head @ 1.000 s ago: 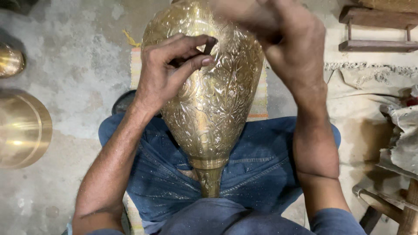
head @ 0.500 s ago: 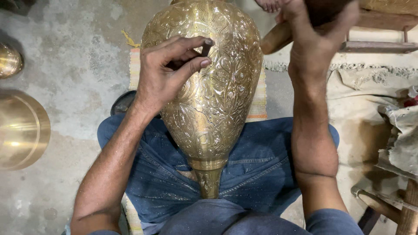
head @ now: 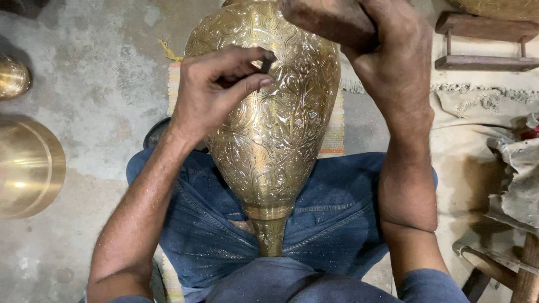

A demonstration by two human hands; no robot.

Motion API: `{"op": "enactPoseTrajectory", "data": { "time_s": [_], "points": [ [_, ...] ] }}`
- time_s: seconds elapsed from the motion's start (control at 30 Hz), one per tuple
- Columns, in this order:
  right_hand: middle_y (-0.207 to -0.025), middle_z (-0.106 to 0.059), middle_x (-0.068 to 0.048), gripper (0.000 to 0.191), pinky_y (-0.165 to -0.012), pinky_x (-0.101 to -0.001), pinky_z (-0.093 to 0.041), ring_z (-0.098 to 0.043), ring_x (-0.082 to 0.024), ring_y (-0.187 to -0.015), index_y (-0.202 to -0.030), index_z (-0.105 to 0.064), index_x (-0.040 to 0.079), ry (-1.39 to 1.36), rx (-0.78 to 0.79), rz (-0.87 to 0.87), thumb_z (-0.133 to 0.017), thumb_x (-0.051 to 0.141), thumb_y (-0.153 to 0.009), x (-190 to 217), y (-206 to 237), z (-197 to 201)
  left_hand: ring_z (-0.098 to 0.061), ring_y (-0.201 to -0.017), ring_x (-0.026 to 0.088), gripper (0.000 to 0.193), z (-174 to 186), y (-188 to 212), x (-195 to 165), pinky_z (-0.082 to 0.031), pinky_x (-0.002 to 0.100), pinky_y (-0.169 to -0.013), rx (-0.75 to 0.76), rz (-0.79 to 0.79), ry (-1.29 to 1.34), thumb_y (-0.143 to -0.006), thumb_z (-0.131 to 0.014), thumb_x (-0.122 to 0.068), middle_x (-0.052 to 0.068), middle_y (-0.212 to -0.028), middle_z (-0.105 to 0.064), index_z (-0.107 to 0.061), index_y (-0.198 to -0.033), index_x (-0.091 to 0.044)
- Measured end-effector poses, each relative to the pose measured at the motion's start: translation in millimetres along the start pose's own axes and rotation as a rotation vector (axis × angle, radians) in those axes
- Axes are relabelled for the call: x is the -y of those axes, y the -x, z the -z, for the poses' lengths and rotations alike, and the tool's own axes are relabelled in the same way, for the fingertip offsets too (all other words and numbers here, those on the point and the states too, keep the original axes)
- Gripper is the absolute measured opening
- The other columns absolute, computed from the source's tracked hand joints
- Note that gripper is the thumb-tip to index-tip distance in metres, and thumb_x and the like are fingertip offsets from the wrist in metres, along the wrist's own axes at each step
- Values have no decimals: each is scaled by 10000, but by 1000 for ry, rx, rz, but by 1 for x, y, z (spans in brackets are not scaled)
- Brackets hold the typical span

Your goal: The person sits cross-legged on the floor with a large engraved brass vase between their legs. They hold a chisel against the vase's floral pattern and strike it with a wooden mallet, repositioning the chisel repeatedly to work the design, then set the tools aside and rub the vase surface with a flat sanding block.

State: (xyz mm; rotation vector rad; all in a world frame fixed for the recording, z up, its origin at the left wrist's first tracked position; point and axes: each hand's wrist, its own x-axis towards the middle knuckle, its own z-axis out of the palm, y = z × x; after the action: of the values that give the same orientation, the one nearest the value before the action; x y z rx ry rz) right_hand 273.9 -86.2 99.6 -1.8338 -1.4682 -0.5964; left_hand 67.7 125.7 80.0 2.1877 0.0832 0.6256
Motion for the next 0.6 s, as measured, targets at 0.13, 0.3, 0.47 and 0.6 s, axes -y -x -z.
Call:
{"op": "enactPoseTrajectory", "data": {
  "time_s": [0.13, 0.3, 0.47, 0.6],
  "points": [
    [-896, -721, -111, 341, -673, -469, -476, -660, -307, -752, -1233, -707, 35, 262, 6, -77, -913, 25, -962, 3, 2, 6, -789, -856, 148, 280, 0, -2, -1, -681, 279, -746, 14, -44, 52, -996, -801, -154, 101, -995, -791, -718, -1238, -41],
    [-894, -681, -13, 286, -724, -379, -560, -676, -201, -799, -1109, -627, 106, -462, -255, -416, -820, 68, -901, -4, 0, 2, -782, -856, 150, 282, -1, 1, -3, -672, 279, -750, -3, -45, -8, -999, -797, -147, 101, -1012, -787, -723, -1249, -39],
    [-825, -617, -35, 151, -583, -355, -523, -622, -178, -673, -1006, -583, 40, -279, 59, -152, -733, 50, -992, -6, -4, -8, -786, -885, 150, 284, -1, -1, -4, -673, 277, -769, -3, -41, 26, -997, -797, -144, 89, -1028, -785, -720, -1252, -46],
    [-826, -644, -32, 251, -629, -398, -510, -650, -211, -713, -1027, -610, 62, -145, 97, -246, -843, 147, -997, -2, -1, -10, -785, -896, 148, 295, 0, -3, -7, -675, 277, -772, -5, -46, 6, -993, -804, -135, 85, -1030, -785, -719, -1263, -52]
  ]
}}
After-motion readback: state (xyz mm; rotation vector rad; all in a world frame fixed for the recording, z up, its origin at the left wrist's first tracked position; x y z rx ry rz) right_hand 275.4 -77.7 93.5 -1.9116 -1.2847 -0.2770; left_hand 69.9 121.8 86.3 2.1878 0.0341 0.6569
